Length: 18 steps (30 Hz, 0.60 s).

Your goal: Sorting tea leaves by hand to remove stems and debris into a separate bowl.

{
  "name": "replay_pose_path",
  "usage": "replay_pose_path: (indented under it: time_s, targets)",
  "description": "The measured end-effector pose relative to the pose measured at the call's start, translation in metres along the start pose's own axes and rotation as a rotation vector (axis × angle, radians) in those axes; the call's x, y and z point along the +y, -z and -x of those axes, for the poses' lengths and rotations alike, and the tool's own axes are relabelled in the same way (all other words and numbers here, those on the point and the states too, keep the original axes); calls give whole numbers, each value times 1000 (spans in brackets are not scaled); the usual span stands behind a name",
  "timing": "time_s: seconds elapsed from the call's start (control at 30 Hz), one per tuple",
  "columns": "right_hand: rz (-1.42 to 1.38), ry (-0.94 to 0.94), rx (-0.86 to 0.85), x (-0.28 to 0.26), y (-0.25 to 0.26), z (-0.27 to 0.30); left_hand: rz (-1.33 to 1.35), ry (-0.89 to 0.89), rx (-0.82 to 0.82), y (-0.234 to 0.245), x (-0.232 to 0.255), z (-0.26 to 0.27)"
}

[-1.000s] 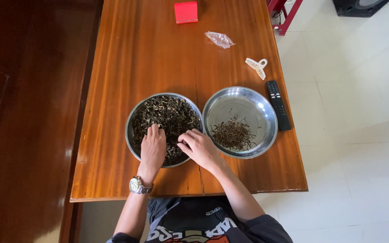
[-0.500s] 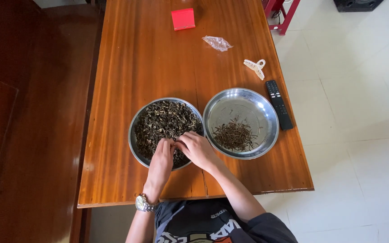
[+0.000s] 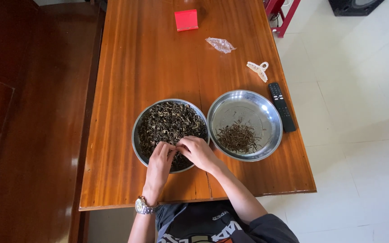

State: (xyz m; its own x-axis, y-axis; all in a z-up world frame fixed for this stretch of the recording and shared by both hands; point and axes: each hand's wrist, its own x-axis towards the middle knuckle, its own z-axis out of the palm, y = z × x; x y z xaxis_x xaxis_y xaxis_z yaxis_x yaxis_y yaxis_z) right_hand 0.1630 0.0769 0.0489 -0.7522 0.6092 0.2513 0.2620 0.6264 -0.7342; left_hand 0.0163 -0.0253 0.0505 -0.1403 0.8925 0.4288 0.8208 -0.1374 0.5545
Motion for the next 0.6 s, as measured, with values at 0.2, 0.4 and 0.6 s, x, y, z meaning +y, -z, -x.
replay_pose_path:
  time_s: [0.2,0.4,0.6]
  targets:
    - [-33,-34,-21,-1,5,3,-12,34,-21,3,4,-3]
    - [26,-20,96,19,17,15,-50,72,-69,-10,-9,-7]
    - [229,-121,326,46,65,48,-463,11,-136,-18,-25,-11]
